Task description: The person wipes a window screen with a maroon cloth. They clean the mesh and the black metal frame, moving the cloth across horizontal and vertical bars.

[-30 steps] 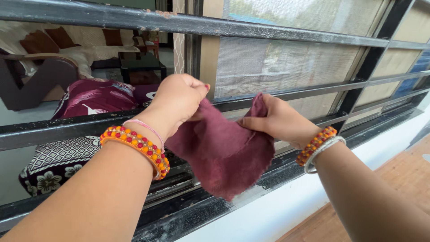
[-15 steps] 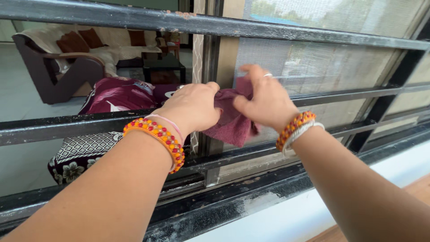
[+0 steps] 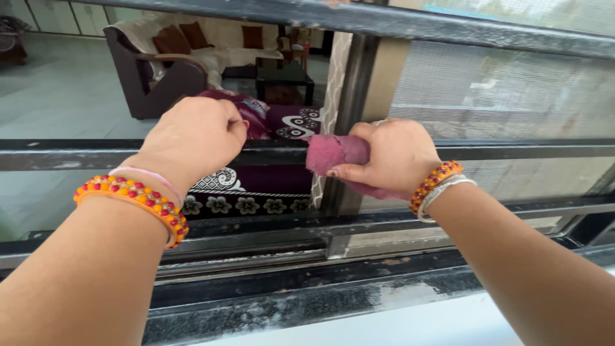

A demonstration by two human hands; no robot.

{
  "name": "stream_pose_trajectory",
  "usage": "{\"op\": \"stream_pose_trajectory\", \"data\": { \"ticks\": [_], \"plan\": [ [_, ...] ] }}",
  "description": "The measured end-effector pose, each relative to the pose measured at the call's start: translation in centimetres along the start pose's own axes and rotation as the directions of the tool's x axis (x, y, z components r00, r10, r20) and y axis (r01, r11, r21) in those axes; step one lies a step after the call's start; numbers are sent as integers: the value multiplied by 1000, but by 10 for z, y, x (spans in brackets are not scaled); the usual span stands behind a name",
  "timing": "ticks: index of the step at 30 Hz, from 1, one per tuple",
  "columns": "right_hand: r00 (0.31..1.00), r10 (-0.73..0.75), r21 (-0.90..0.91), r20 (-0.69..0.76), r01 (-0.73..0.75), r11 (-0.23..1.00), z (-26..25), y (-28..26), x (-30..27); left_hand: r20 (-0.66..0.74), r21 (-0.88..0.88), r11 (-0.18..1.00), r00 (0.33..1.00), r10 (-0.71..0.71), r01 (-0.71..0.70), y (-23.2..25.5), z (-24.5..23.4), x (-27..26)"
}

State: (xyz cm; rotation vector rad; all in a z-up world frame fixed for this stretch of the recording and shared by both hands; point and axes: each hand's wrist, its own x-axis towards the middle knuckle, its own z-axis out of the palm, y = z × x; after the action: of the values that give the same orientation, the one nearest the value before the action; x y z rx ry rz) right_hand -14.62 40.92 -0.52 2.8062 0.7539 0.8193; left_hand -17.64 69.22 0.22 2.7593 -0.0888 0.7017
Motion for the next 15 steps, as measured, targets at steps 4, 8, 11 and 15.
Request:
{"op": "stream_pose_trajectory", "data": {
  "ticks": [4, 8, 11, 15],
  "plan": [
    [993, -49, 7, -108, 50, 999, -1, -25, 3, 8, 77, 997, 1000, -18, 17, -23, -10, -8],
    [970, -106, 69, -217, 123, 990, 2, -79, 26, -3, 87, 996, 1000, -13, 13, -53, -21, -12],
    [986, -67, 53, -155, 76, 996, -1, -137, 50, -8, 49, 998, 999, -36, 36, -95, -39, -17],
    [987, -82, 52, -140, 90, 995, -16, -218, 79, -32, 23, 999, 999, -41, 42, -167, -71, -36]
  ]
}}
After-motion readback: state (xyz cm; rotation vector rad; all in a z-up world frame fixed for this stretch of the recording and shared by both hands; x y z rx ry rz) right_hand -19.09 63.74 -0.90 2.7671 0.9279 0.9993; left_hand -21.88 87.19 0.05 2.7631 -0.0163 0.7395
